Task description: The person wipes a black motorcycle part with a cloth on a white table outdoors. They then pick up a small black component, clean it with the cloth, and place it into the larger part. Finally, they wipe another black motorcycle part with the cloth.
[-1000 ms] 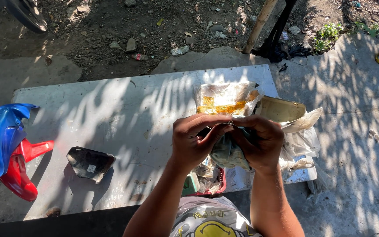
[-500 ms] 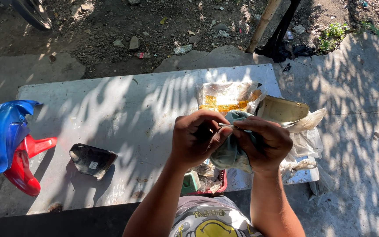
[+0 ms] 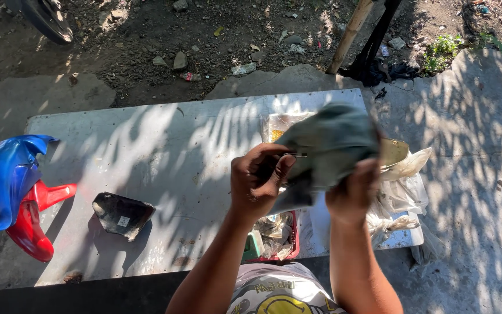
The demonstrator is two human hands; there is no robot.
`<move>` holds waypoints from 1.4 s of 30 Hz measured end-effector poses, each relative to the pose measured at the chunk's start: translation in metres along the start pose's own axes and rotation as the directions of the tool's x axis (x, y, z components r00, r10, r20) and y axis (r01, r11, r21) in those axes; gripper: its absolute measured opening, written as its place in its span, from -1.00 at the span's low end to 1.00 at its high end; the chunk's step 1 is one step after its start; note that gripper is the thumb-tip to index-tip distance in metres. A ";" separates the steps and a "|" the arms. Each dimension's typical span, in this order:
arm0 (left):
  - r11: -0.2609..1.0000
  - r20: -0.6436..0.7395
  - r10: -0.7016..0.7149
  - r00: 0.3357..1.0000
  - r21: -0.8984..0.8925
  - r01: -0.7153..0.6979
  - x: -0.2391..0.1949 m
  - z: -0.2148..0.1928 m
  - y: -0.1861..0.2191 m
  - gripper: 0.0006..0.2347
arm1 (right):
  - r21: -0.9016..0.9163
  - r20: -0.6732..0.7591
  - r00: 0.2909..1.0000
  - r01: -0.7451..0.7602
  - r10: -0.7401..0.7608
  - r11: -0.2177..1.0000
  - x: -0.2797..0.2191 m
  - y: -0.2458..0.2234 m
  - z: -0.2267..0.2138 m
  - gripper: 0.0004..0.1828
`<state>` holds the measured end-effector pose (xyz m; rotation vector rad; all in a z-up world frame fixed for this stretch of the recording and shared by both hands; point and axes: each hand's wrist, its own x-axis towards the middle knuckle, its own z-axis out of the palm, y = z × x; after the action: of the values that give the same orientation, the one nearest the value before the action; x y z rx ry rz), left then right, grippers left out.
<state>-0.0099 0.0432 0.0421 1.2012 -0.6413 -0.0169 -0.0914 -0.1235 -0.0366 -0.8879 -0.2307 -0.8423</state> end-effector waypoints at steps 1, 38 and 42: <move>1.000 -0.002 0.004 1.000 0.001 -0.004 0.001 -0.002 0.000 -0.93 | 0.002 0.004 1.000 0.000 0.000 1.000 0.012 -0.006 0.041 -0.58; 0.957 -0.037 -0.259 0.965 -0.148 0.251 0.007 0.009 -0.025 -0.64 | -0.661 -0.210 0.976 -0.179 0.049 0.729 0.030 -0.013 0.073 -0.83; 0.927 -0.179 -0.310 0.934 -0.275 0.255 0.005 0.005 -0.038 -0.71 | -0.571 -0.576 0.790 -0.205 -0.210 0.795 0.040 -0.010 0.081 -0.79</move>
<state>0.0037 0.0226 0.0127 1.0260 -0.2565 -0.2009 -0.0599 -0.0878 0.0406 -1.1533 0.6719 -1.1969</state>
